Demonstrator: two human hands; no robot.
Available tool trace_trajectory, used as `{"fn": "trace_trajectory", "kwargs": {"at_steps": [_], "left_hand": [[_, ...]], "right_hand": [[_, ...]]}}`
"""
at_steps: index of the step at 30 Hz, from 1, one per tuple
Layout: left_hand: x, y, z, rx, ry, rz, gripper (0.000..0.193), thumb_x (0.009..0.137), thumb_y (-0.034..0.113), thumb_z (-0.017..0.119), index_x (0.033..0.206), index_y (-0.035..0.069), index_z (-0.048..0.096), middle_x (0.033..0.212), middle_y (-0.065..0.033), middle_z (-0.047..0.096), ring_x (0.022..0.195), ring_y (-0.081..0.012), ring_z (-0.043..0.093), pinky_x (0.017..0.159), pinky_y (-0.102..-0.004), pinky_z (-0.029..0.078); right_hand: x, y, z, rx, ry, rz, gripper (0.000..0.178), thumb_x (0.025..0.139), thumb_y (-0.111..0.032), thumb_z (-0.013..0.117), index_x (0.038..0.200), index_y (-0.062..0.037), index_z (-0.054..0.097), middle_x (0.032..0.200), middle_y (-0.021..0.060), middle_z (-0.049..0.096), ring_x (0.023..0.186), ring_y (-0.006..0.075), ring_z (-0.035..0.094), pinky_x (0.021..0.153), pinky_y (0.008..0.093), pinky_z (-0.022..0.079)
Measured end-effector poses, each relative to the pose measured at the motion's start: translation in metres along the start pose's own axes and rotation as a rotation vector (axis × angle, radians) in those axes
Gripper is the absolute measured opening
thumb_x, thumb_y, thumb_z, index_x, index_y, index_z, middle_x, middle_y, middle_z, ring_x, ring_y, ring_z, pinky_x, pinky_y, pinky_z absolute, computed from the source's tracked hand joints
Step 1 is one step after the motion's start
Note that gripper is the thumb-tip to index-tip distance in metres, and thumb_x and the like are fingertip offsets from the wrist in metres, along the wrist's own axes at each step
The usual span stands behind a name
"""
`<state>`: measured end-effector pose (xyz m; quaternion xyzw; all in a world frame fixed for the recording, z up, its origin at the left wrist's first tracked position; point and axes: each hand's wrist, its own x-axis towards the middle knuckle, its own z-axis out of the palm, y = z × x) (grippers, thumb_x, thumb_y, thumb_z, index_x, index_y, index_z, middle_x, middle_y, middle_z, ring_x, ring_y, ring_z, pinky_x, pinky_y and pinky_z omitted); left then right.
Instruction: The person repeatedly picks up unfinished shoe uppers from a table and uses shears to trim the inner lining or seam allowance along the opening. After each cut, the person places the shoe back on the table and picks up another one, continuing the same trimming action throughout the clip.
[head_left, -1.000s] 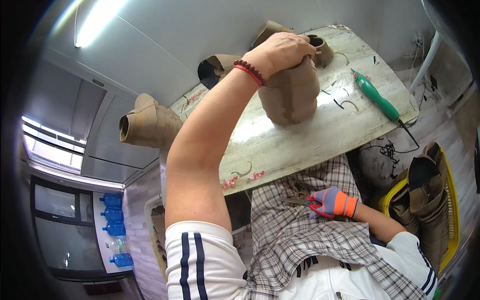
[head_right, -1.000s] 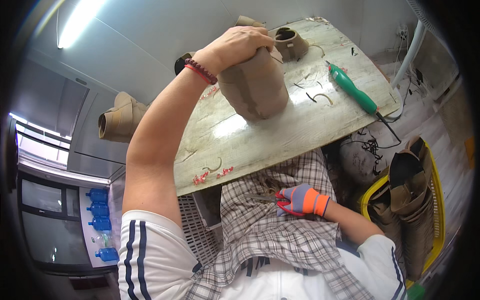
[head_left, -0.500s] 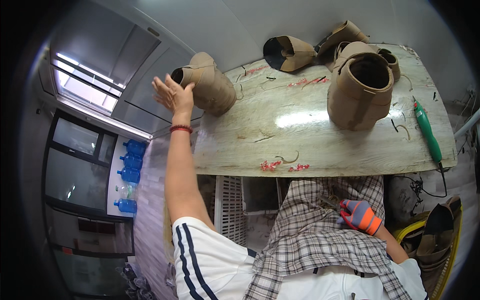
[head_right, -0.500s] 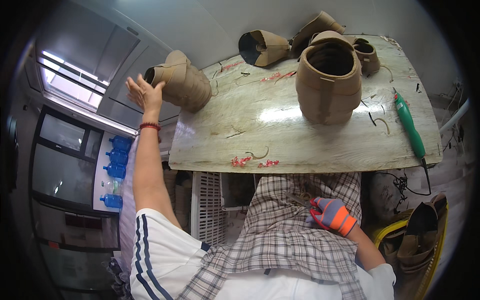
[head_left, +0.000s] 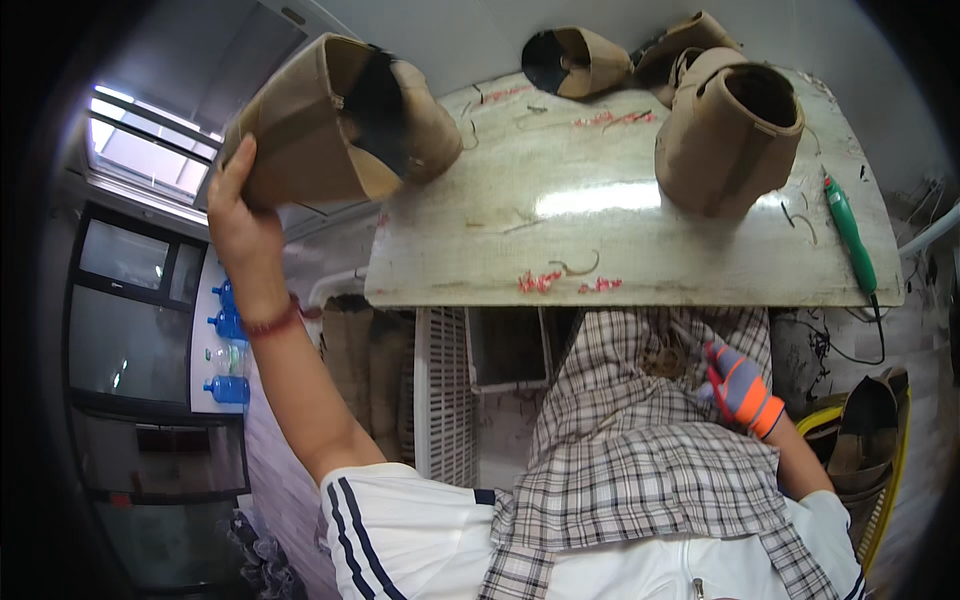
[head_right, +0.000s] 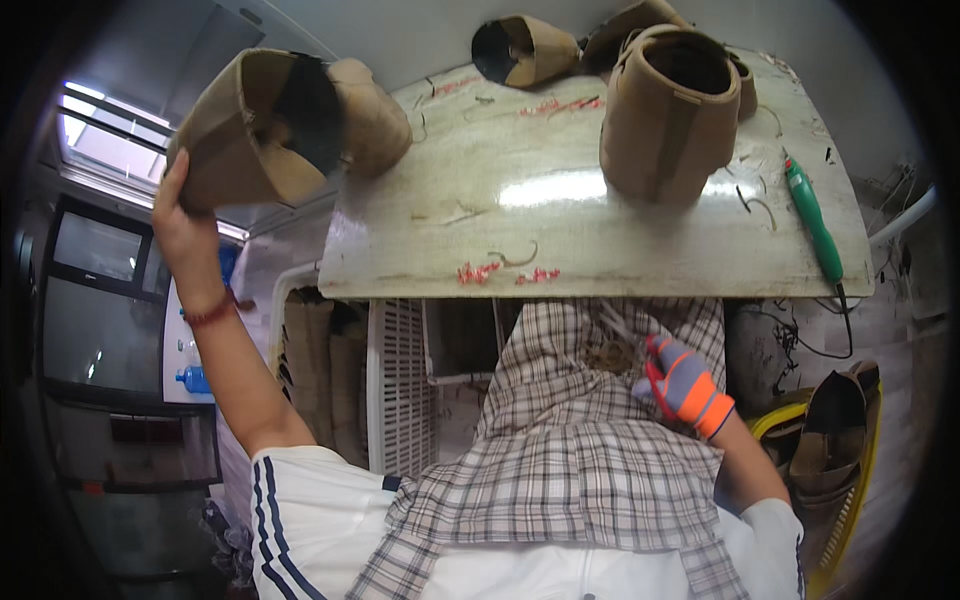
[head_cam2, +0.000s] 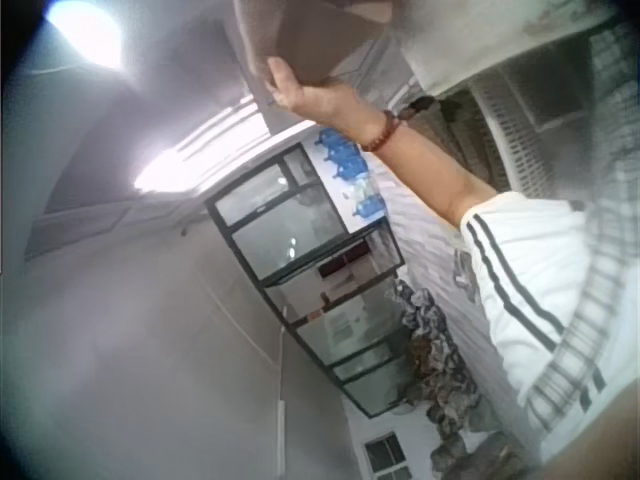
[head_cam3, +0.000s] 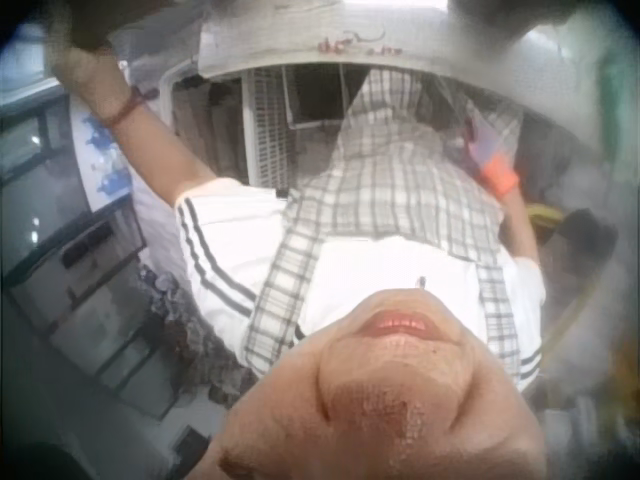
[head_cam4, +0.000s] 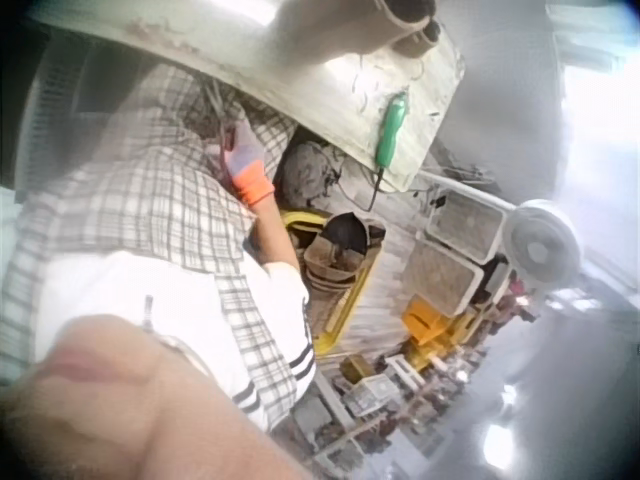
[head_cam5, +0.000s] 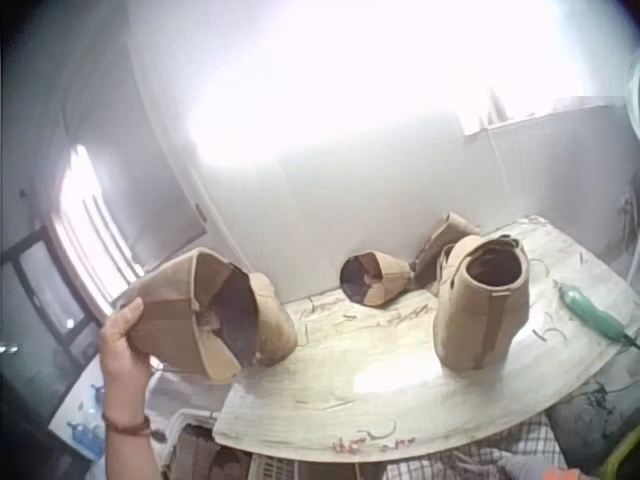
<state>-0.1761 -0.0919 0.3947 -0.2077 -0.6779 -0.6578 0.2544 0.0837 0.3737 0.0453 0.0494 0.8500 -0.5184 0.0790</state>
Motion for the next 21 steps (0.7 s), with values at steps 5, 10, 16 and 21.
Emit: {"fn": "trace_trajectory", "kwargs": {"at_steps": [5, 10, 16, 21], "left_hand": [[-0.184, -0.036, 0.044, -0.423, 0.08, -0.674, 0.04, 0.1, 0.027, 0.052, 0.127, 0.0, 0.061, 0.123, -0.0157, 0.065, 0.115, -0.0316, 0.061, 0.098, -0.0461, 0.048], [-0.347, -0.104, 0.083, -0.604, 0.456, -1.359, 0.032, 0.1, 0.032, 0.055, 0.116, 0.006, 0.064, 0.139, -0.0186, 0.053, 0.132, -0.0352, 0.043, 0.11, -0.055, 0.033], [-0.395, -0.121, 0.093, -0.773, 0.427, -1.341, 0.046, 0.1, 0.048, 0.053, 0.101, 0.002, 0.059, 0.141, -0.0206, 0.048, 0.133, -0.0323, 0.042, 0.114, -0.0515, 0.029], [-0.438, -0.154, 0.085, -0.865, 0.446, -1.19, 0.048, 0.102, 0.047, 0.044, 0.108, 0.002, 0.059, 0.137, -0.0153, 0.052, 0.133, -0.0281, 0.043, 0.116, -0.0424, 0.032]], "right_hand": [[0.017, -0.069, -0.04, -0.224, 0.125, -0.273, 0.043, 0.076, -0.015, 0.083, 0.109, -0.002, 0.06, 0.088, 0.0132, 0.059, 0.081, 0.0339, 0.063, 0.073, 0.0374, 0.053], [0.039, -0.061, -0.026, -0.625, 0.11, -0.579, 0.041, 0.071, -0.023, 0.082, 0.103, -0.008, 0.062, 0.09, 0.0114, 0.064, 0.089, 0.0341, 0.062, 0.082, 0.0426, 0.051], [0.048, -0.038, 0.003, -0.867, -0.194, -0.405, 0.038, 0.069, -0.025, 0.081, 0.1, -0.0105, 0.065, 0.089, 0.0117, 0.065, 0.089, 0.0312, 0.061, 0.082, 0.0422, 0.049], [0.052, -0.035, 0.013, -0.869, -0.203, -0.443, 0.038, 0.07, -0.029, 0.081, 0.099, -0.0099, 0.065, 0.088, 0.0108, 0.065, 0.088, 0.03, 0.063, 0.079, 0.0417, 0.049]]}}
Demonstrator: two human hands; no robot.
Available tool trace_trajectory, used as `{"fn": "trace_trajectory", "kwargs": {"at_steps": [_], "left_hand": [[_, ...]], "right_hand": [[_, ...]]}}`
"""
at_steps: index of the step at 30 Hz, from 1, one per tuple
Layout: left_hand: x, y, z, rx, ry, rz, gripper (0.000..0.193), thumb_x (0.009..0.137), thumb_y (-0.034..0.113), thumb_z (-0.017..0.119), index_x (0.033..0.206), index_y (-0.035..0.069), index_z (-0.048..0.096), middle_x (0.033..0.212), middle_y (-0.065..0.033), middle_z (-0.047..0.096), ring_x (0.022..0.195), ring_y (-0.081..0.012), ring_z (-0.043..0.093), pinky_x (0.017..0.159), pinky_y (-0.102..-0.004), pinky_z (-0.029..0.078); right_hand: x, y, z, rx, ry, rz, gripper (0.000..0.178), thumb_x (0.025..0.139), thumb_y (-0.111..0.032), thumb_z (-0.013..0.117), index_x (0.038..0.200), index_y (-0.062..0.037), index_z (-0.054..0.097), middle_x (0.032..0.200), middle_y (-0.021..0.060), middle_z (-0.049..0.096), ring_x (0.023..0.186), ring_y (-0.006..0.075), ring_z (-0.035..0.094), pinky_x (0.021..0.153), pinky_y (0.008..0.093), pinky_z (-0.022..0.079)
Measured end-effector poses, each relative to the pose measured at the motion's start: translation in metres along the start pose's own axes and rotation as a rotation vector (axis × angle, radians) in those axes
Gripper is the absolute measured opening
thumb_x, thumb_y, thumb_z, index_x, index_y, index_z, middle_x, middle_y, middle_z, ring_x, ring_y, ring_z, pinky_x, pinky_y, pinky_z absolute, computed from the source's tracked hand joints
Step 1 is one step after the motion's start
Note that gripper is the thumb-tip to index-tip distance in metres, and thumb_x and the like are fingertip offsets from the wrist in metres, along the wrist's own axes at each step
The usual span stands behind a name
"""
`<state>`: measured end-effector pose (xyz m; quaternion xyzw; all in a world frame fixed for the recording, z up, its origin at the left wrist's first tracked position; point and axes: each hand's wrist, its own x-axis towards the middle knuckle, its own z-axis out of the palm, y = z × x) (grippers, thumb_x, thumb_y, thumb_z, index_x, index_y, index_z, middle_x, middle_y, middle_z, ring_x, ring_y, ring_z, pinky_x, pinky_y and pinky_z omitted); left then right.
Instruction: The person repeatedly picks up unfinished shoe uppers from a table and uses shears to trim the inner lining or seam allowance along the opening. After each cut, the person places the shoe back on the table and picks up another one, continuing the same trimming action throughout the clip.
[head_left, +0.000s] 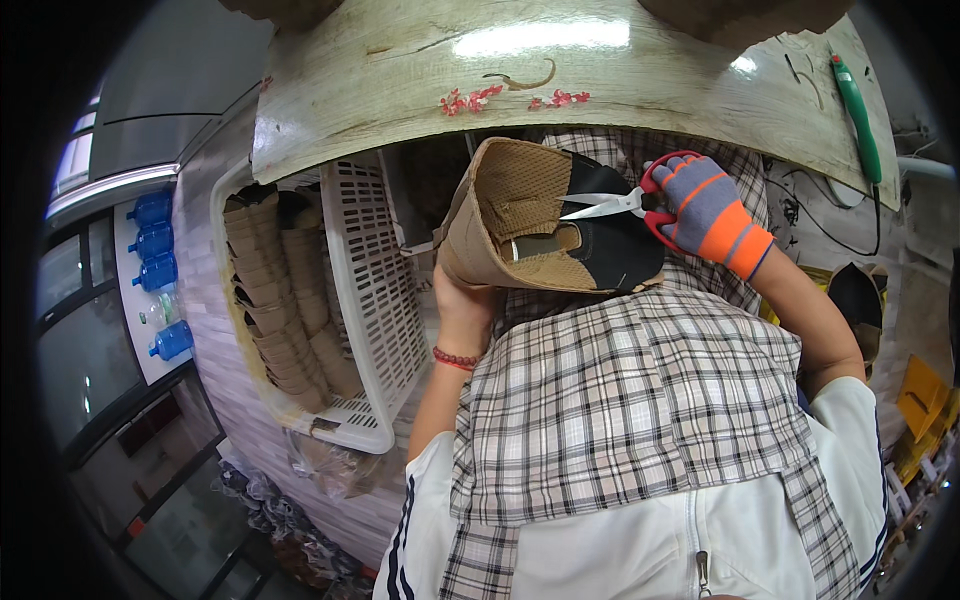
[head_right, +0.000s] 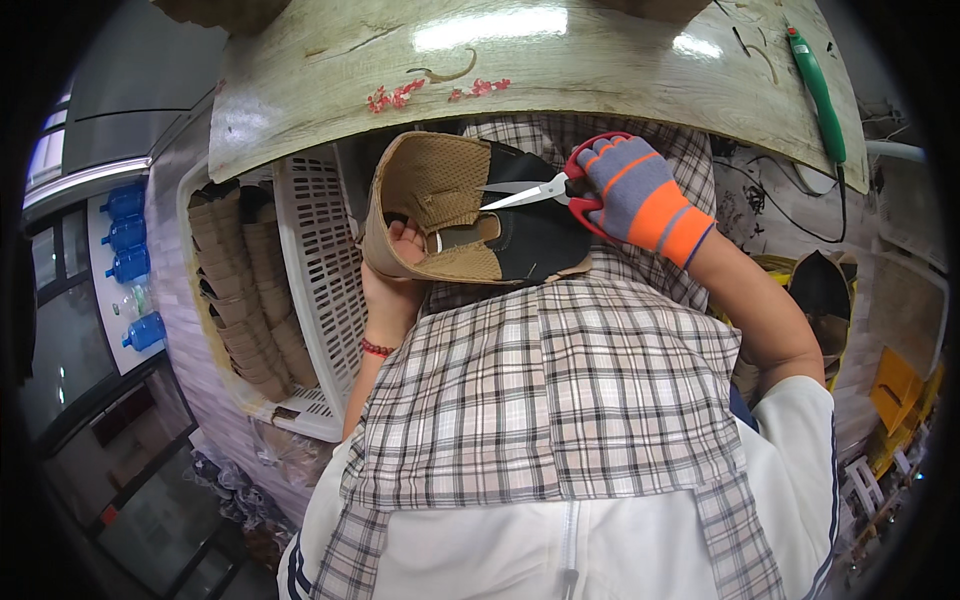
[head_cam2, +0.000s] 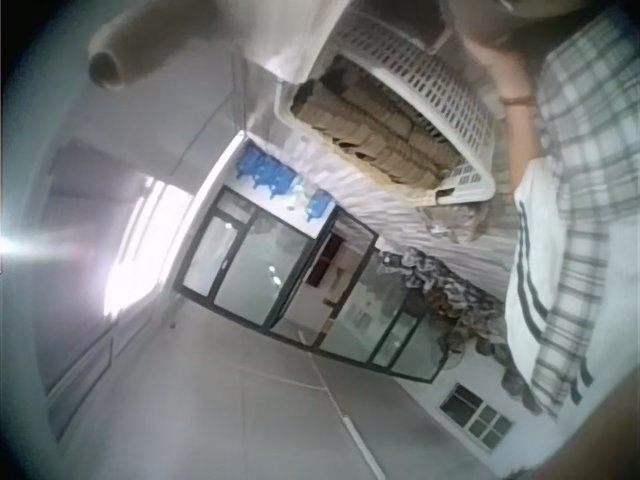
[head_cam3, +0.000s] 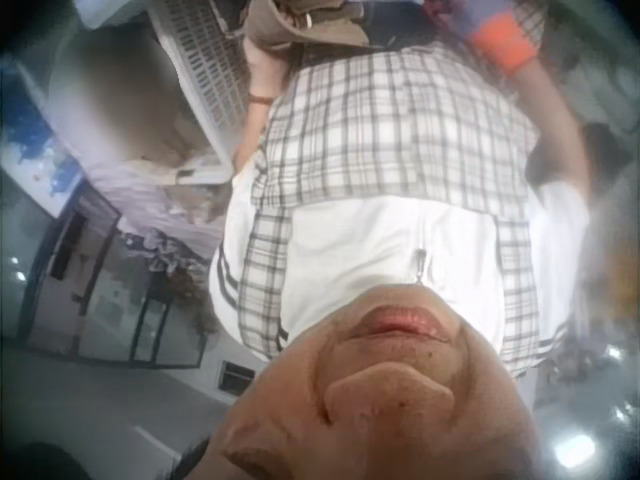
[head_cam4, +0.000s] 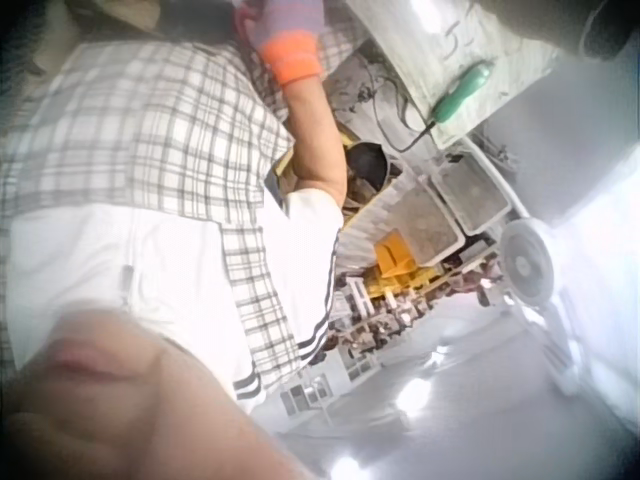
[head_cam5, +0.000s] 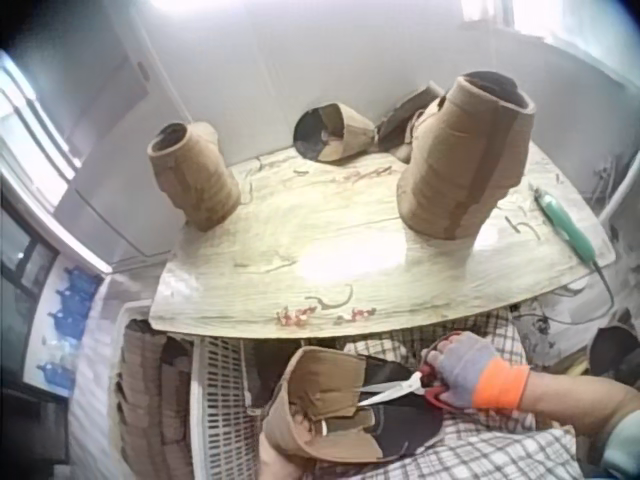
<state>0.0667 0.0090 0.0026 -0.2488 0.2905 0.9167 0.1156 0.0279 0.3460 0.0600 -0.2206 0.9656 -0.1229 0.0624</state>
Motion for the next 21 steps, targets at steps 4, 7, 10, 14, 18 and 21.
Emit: {"fn": "trace_trajectory", "kwargs": {"at_steps": [4, 7, 10, 14, 18, 21], "left_hand": [[0.01, -0.011, -0.005, 0.128, 0.037, 0.071, 0.032, 0.104, 0.029, 0.052, 0.117, 0.001, 0.059, 0.13, -0.0103, 0.057, 0.124, -0.023, 0.052, 0.11, -0.038, 0.04], [0.013, -0.005, 0.02, 0.098, -0.022, 0.041, 0.029, 0.103, 0.018, 0.058, 0.126, 0.0, 0.057, 0.13, -0.0083, 0.059, 0.117, -0.019, 0.057, 0.105, -0.0336, 0.046], [0.023, -0.006, 0.0, -0.012, -0.316, 0.033, 0.036, 0.101, 0.016, 0.061, 0.133, 0.001, 0.053, 0.131, -0.008, 0.059, 0.117, -0.0172, 0.058, 0.102, -0.0316, 0.049], [0.022, -0.007, 0.024, 0.206, -0.371, 0.199, 0.041, 0.102, 0.024, 0.059, 0.137, 0.004, 0.05, 0.134, -0.0081, 0.058, 0.123, -0.019, 0.056, 0.104, -0.0342, 0.049], [0.029, -0.012, 0.018, 0.686, -0.34, 0.402, 0.044, 0.102, 0.028, 0.058, 0.139, 0.006, 0.048, 0.135, -0.0076, 0.057, 0.124, -0.0199, 0.056, 0.105, -0.0363, 0.049], [0.036, -0.015, 0.009, 0.855, -0.295, 0.428, 0.046, 0.102, 0.03, 0.058, 0.141, 0.008, 0.047, 0.135, -0.0072, 0.057, 0.123, -0.0198, 0.056, 0.104, -0.037, 0.05]], "right_hand": [[0.01, -0.006, -0.002, 0.012, 0.027, -0.021, 0.038, 0.069, -0.025, 0.081, 0.1, -0.0106, 0.064, 0.087, 0.0111, 0.065, 0.088, 0.0316, 0.062, 0.082, 0.0428, 0.049], [0.015, -0.011, -0.002, -0.076, 0.023, -0.053, 0.039, 0.07, -0.026, 0.081, 0.102, -0.011, 0.064, 0.088, 0.0108, 0.066, 0.088, 0.0317, 0.062, 0.08, 0.0424, 0.049], [0.009, 0.0, 0.009, -0.099, 0.013, -0.029, 0.04, 0.071, -0.026, 0.081, 0.104, -0.0103, 0.064, 0.088, 0.0105, 0.066, 0.087, 0.0323, 0.063, 0.079, 0.042, 0.05], [0.001, 0.008, 0.008, -0.083, -0.132, 0.154, 0.04, 0.073, -0.029, 0.081, 0.104, -0.0095, 0.064, 0.094, 0.0103, 0.066, 0.092, 0.03, 0.063, 0.082, 0.0401, 0.049], [0.021, -0.016, -0.011, -0.068, 0.092, 0.018, 0.04, 0.074, -0.029, 0.081, 0.106, -0.0096, 0.067, 0.099, 0.0095, 0.066, 0.096, 0.0279, 0.063, 0.084, 0.0396, 0.048], [0.043, -0.027, -0.008, -0.154, 0.013, -0.046, 0.04, 0.073, -0.03, 0.081, 0.105, -0.01, 0.068, 0.098, 0.0082, 0.066, 0.096, 0.0273, 0.062, 0.084, 0.0394, 0.048]]}}
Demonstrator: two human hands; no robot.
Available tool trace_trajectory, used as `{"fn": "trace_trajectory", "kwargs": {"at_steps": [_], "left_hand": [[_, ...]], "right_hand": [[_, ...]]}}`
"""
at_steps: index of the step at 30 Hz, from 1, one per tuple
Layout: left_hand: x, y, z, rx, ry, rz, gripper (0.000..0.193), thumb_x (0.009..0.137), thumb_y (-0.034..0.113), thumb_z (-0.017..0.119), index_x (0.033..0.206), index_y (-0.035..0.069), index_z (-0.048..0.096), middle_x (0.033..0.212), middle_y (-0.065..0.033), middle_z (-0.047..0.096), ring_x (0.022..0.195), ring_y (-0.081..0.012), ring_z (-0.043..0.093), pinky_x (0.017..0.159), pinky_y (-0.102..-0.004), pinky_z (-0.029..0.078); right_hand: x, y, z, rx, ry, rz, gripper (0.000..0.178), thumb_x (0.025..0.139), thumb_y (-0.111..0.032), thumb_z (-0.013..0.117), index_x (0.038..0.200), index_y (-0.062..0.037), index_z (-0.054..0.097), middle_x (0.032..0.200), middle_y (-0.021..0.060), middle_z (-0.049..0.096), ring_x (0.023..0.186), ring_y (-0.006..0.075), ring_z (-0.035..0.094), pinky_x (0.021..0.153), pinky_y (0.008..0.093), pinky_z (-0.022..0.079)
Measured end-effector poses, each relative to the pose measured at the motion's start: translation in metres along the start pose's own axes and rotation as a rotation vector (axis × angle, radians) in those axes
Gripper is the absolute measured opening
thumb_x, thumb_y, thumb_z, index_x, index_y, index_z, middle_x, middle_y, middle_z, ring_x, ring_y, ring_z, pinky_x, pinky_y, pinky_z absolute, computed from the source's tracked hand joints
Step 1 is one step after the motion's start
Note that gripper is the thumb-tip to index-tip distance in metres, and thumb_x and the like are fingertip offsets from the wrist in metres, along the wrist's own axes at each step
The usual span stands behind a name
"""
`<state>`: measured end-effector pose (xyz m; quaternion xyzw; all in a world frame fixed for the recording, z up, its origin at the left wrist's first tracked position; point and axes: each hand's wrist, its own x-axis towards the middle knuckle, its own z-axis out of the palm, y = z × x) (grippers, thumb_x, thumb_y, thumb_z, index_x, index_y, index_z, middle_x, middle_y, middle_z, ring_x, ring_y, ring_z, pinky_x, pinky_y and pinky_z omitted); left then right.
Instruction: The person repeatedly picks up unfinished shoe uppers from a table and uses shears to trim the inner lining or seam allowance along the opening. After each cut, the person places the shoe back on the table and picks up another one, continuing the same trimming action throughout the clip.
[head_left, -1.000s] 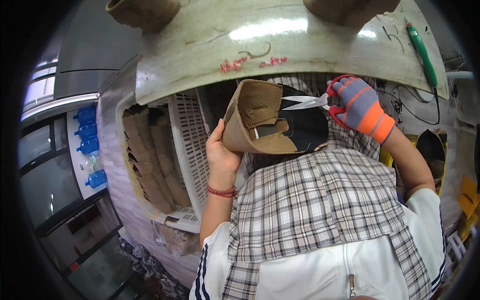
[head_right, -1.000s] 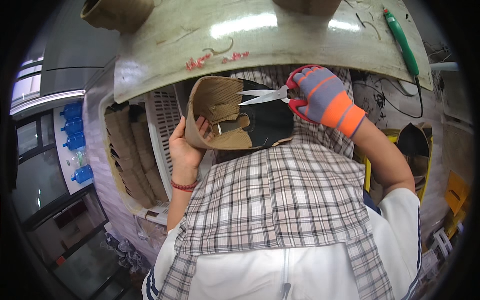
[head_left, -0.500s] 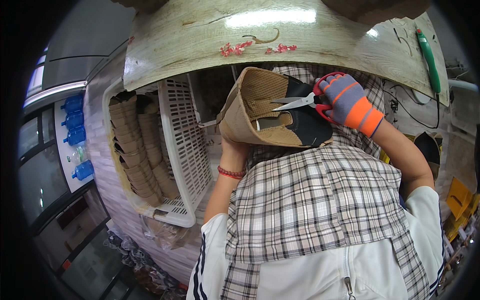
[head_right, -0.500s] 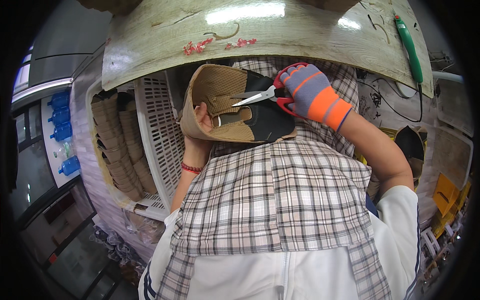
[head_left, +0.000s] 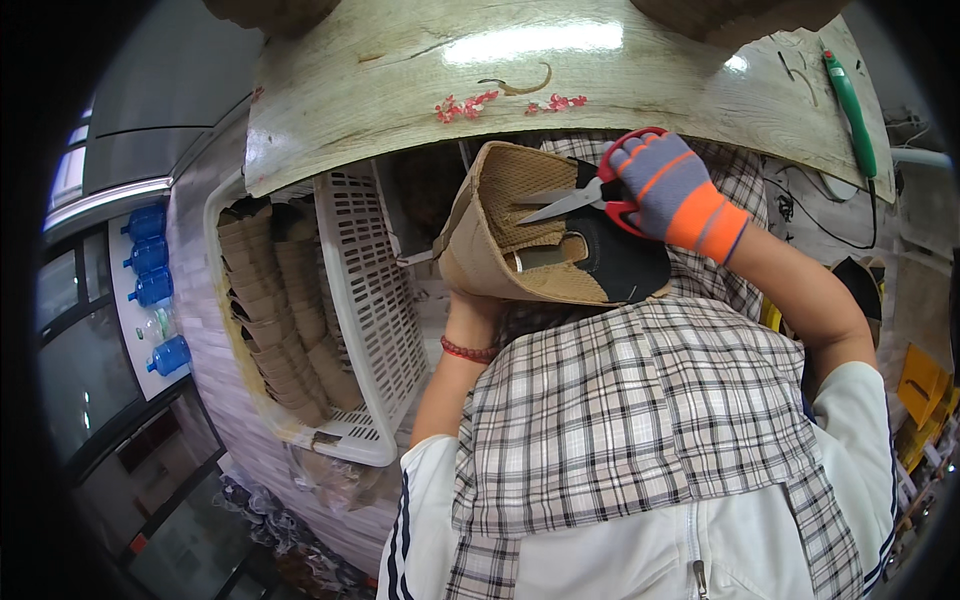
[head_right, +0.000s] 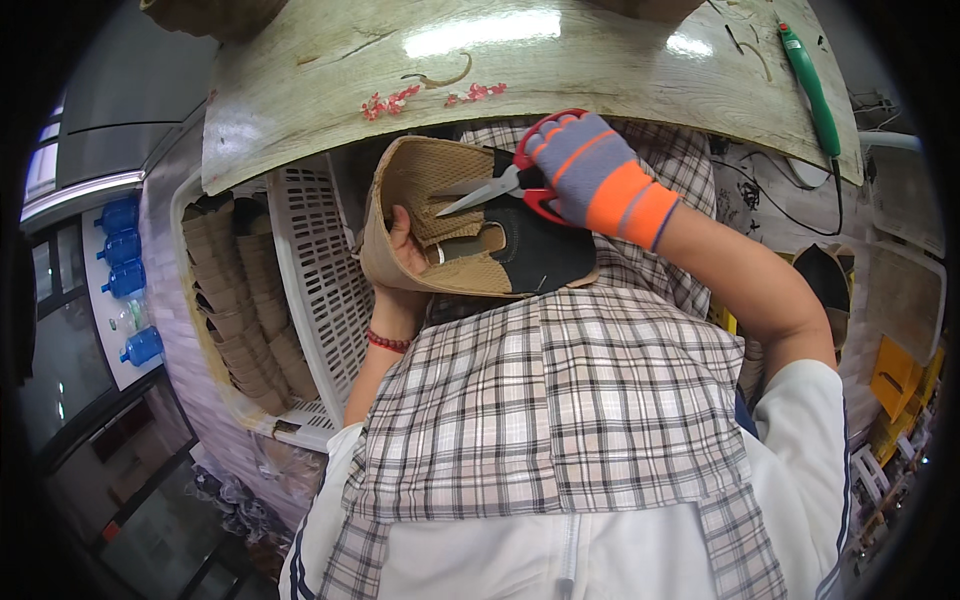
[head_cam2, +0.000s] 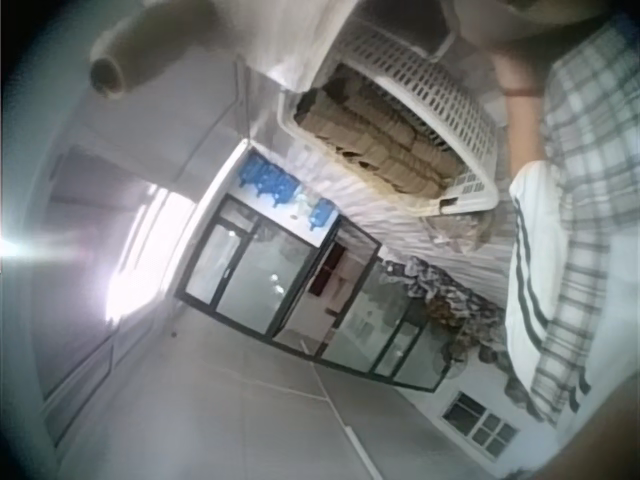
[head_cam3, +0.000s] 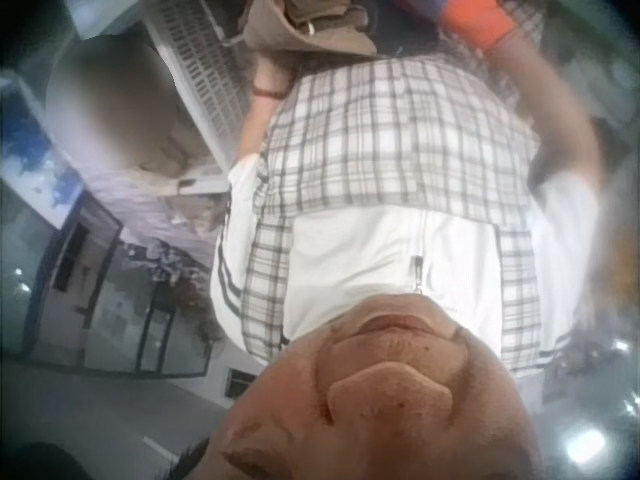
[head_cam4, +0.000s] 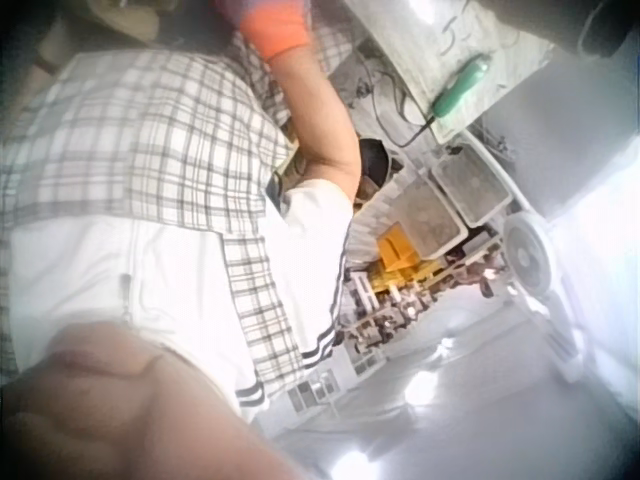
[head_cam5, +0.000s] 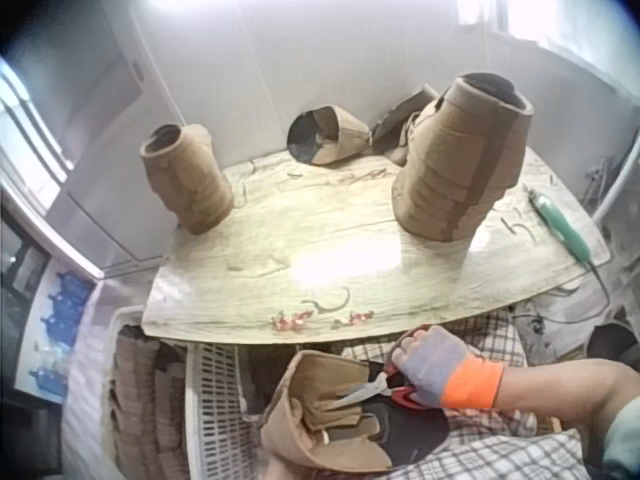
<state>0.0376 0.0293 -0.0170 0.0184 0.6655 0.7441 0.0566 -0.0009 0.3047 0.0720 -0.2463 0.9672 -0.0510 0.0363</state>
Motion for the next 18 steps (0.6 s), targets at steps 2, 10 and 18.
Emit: {"fn": "trace_trajectory", "kwargs": {"at_steps": [2, 10, 18], "left_hand": [[0.001, 0.0, -0.001, 0.105, -0.016, 0.059, 0.047, 0.101, 0.031, 0.058, 0.141, 0.008, 0.046, 0.136, -0.0071, 0.056, 0.122, -0.02, 0.056, 0.102, -0.0376, 0.051], [-0.001, 0.008, 0.002, -0.724, -0.083, -0.17, 0.05, 0.101, 0.033, 0.058, 0.143, 0.009, 0.045, 0.138, -0.0056, 0.055, 0.123, -0.0192, 0.055, 0.104, -0.0377, 0.05], [-0.002, 0.012, 0.006, -0.461, -0.098, -0.05, 0.048, 0.103, 0.031, 0.056, 0.144, 0.009, 0.046, 0.138, -0.0054, 0.055, 0.124, -0.018, 0.054, 0.106, -0.0361, 0.047]], "right_hand": [[0.009, -0.004, 0.002, 0.01, 0.068, -0.075, 0.036, 0.074, -0.031, 0.08, 0.102, -0.0122, 0.069, 0.095, 0.0067, 0.067, 0.093, 0.0268, 0.062, 0.084, 0.0387, 0.048], [0.009, 0.001, 0.001, 0.063, 0.044, -0.093, 0.03, 0.078, -0.03, 0.078, 0.102, -0.0132, 0.07, 0.092, 0.007, 0.067, 0.091, 0.0261, 0.064, 0.083, 0.0376, 0.05], [0.006, 0.0, 0.008, 0.014, 0.103, -0.096, 0.03, 0.08, -0.033, 0.077, 0.101, -0.0126, 0.07, 0.091, 0.0071, 0.068, 0.089, 0.0263, 0.065, 0.079, 0.0379, 0.05]]}}
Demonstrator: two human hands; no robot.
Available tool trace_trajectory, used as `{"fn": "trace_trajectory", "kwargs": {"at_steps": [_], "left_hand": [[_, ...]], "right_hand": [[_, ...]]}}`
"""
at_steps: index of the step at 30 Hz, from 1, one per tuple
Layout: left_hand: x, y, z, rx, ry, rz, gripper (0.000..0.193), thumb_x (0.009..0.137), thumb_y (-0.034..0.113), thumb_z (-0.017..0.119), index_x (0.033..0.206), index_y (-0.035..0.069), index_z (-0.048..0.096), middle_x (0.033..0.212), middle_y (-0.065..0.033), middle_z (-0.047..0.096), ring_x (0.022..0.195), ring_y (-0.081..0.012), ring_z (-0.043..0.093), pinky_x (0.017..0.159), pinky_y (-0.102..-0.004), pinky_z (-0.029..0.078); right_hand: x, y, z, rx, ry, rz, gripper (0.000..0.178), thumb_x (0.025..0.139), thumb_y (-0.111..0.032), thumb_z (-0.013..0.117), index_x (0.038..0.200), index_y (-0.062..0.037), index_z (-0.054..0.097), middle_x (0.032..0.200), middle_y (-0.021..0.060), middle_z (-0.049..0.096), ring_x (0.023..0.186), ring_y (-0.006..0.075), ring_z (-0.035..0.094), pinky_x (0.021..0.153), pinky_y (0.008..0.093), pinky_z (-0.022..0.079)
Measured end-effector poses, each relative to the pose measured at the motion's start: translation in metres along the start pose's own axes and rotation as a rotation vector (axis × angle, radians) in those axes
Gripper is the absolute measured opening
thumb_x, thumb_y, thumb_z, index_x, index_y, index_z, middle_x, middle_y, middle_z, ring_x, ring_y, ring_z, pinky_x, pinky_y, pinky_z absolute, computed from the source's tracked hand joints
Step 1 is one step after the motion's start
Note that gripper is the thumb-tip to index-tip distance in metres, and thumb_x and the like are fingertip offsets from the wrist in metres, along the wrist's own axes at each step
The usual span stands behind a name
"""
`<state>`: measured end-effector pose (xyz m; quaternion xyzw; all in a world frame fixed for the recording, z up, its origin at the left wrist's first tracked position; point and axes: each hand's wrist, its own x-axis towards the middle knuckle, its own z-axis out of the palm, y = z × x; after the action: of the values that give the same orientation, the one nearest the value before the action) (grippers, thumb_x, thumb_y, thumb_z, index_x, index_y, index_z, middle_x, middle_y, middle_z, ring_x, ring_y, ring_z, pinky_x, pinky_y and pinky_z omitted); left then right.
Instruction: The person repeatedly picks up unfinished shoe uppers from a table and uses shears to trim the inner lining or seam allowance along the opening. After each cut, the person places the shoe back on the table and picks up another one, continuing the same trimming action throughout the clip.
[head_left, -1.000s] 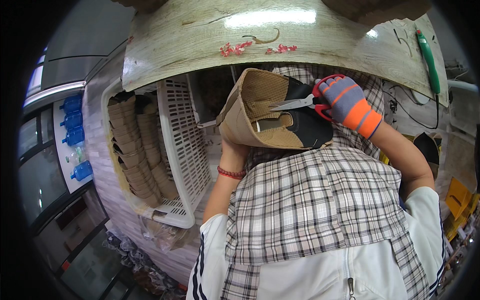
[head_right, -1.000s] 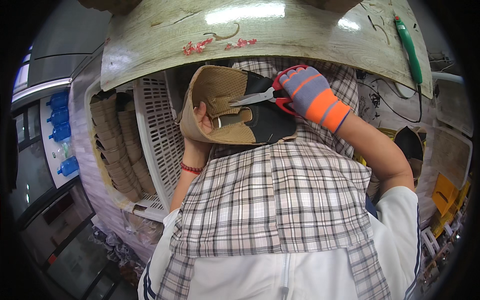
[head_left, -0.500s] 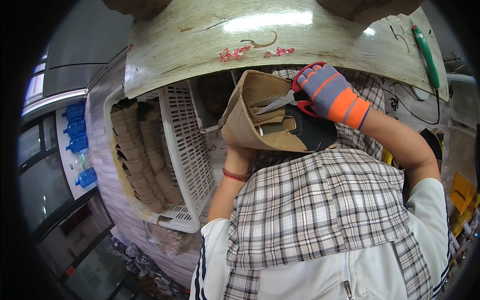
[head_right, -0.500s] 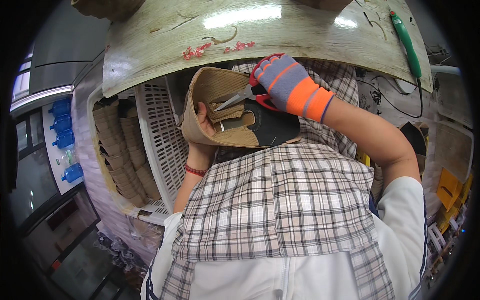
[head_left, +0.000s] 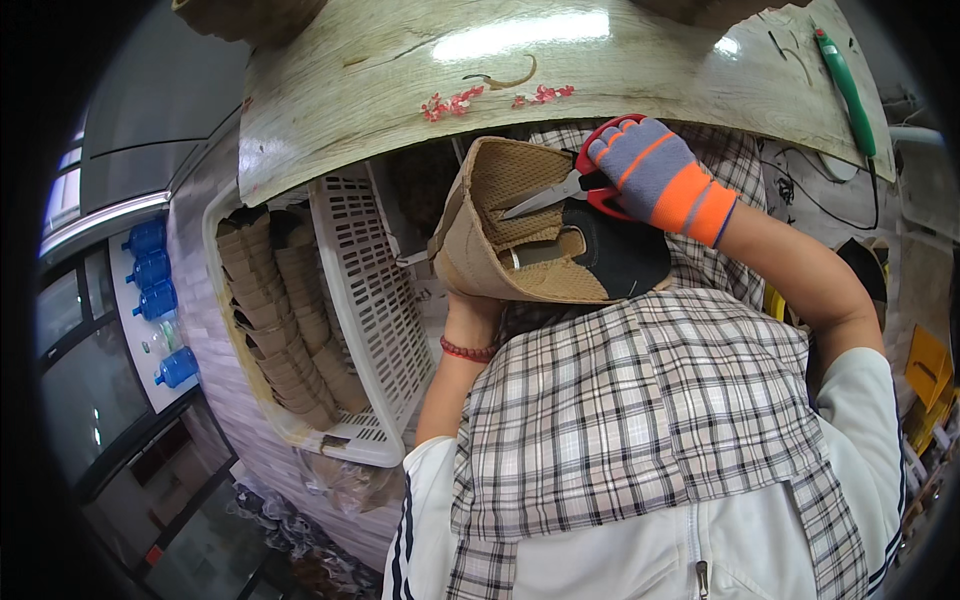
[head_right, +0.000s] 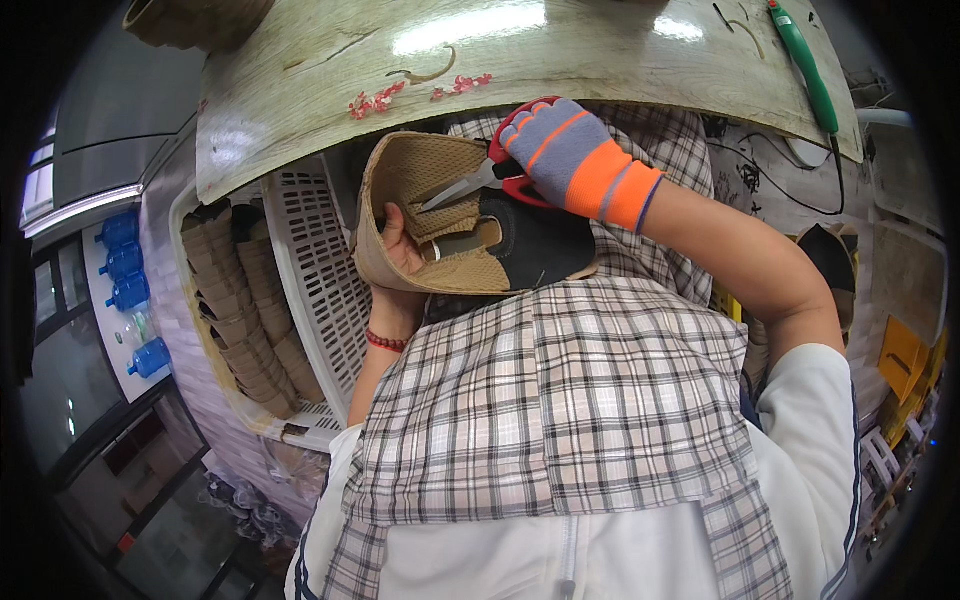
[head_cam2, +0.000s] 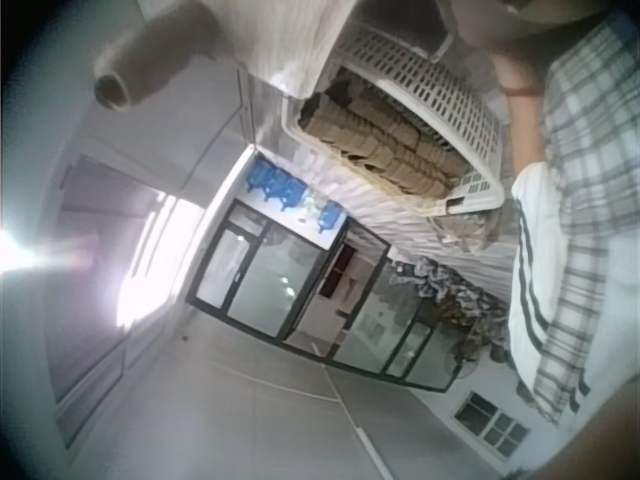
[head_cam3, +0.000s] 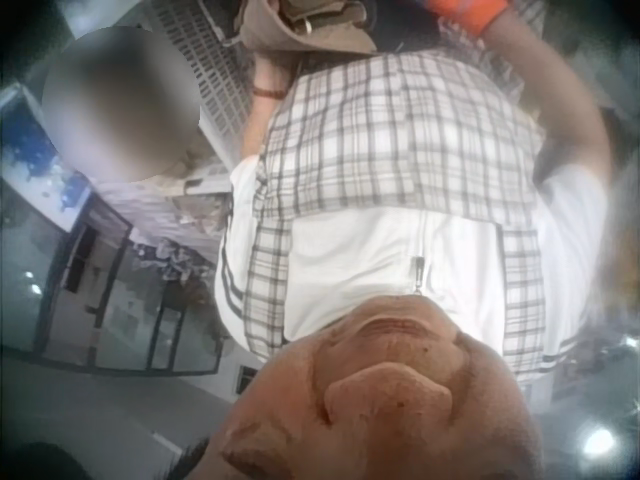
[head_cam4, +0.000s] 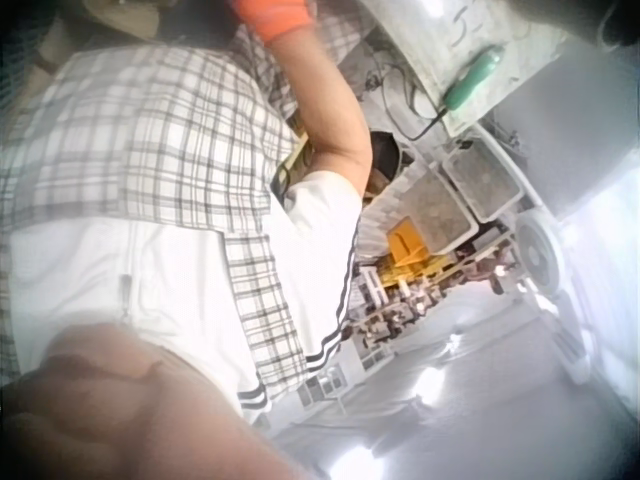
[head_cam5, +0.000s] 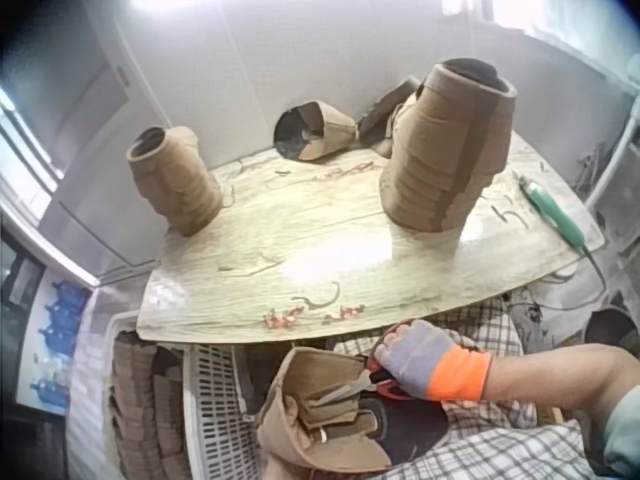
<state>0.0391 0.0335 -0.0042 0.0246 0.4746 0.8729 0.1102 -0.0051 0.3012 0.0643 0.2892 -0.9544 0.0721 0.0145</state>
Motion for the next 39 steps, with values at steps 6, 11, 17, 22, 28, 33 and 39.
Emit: {"fn": "trace_trajectory", "kwargs": {"at_steps": [6, 11, 17, 22, 28, 33, 39], "left_hand": [[0.019, 0.021, 0.026, -0.265, 0.452, -0.285, 0.047, 0.103, 0.03, 0.055, 0.143, 0.008, 0.046, 0.138, -0.007, 0.056, 0.125, -0.0196, 0.055, 0.105, -0.0381, 0.049], [0.001, -0.009, -0.015, 0.014, 0.086, -0.119, 0.049, 0.105, 0.031, 0.053, 0.146, 0.006, 0.043, 0.142, -0.0077, 0.052, 0.126, -0.019, 0.054, 0.105, -0.0364, 0.049], [0.001, 0.0, 0.003, -0.029, 0.101, -0.119, 0.047, 0.106, 0.031, 0.053, 0.145, 0.006, 0.046, 0.139, -0.007, 0.055, 0.124, -0.0181, 0.056, 0.103, -0.0354, 0.049], [-0.003, -0.007, -0.007, -0.069, 0.15, -0.105, 0.047, 0.104, 0.032, 0.057, 0.143, 0.006, 0.049, 0.137, -0.0063, 0.057, 0.121, -0.0189, 0.057, 0.101, -0.036, 0.051], [0.003, 0.0, 0.0, -0.221, 0.14, -0.211, 0.049, 0.102, 0.033, 0.056, 0.143, 0.007, 0.047, 0.138, -0.0091, 0.057, 0.123, -0.0231, 0.058, 0.101, -0.0399, 0.053], [-0.003, -0.005, -0.008, -0.023, 0.184, -0.208, 0.05, 0.102, 0.035, 0.059, 0.143, 0.007, 0.048, 0.135, -0.0063, 0.057, 0.121, -0.0194, 0.057, 0.101, -0.0348, 0.05], [0.003, -0.002, 0.005, -0.131, 0.151, -0.151, 0.049, 0.104, 0.034, 0.057, 0.141, 0.003, 0.049, 0.133, -0.0076, 0.058, 0.12, -0.0184, 0.057, 0.1, -0.0332, 0.049]], "right_hand": [[-0.007, 0.002, 0.003, -0.062, -0.055, 0.085, 0.028, 0.081, -0.033, 0.075, 0.1, -0.0141, 0.069, 0.091, 0.0064, 0.069, 0.086, 0.0263, 0.067, 0.077, 0.0386, 0.053], [-0.018, 0.014, -0.003, -0.01, -0.108, 0.153, 0.032, 0.074, -0.025, 0.08, 0.103, -0.0149, 0.07, 0.092, 0.0068, 0.069, 0.087, 0.0267, 0.067, 0.075, 0.0383, 0.054], [0.001, 0.002, -0.002, -0.028, 0.017, 0.007, 0.034, 0.072, -0.021, 0.079, 0.104, -0.016, 0.07, 0.094, 0.0068, 0.069, 0.089, 0.0267, 0.066, 0.077, 0.0372, 0.053], [-0.003, 0.008, -0.002, -0.057, -0.071, 0.088, 0.035, 0.076, -0.033, 0.079, 0.103, -0.0133, 0.069, 0.09, 0.0062, 0.07, 0.085, 0.0244, 0.069, 0.073, 0.0375, 0.055], [-0.006, 0.01, -0.012, -0.016, -0.035, 0.021, 0.029, 0.076, -0.022, 0.078, 0.101, -0.0111, 0.07, 0.091, 0.008, 0.07, 0.087, 0.0258, 0.069, 0.073, 0.0387, 0.056], [0.004, 0.009, -0.001, -0.013, -0.033, 0.01, 0.031, 0.076, -0.021, 0.079, 0.103, -0.011, 0.069, 0.09, 0.0078, 0.07, 0.087, 0.0269, 0.069, 0.074, 0.0386, 0.056], [-0.005, 0.015, -0.011, -0.034, -0.133, 0.093, 0.034, 0.075, -0.022, 0.08, 0.105, -0.0116, 0.069, 0.089, 0.0069, 0.07, 0.087, 0.0264, 0.068, 0.074, 0.0381, 0.056]]}}
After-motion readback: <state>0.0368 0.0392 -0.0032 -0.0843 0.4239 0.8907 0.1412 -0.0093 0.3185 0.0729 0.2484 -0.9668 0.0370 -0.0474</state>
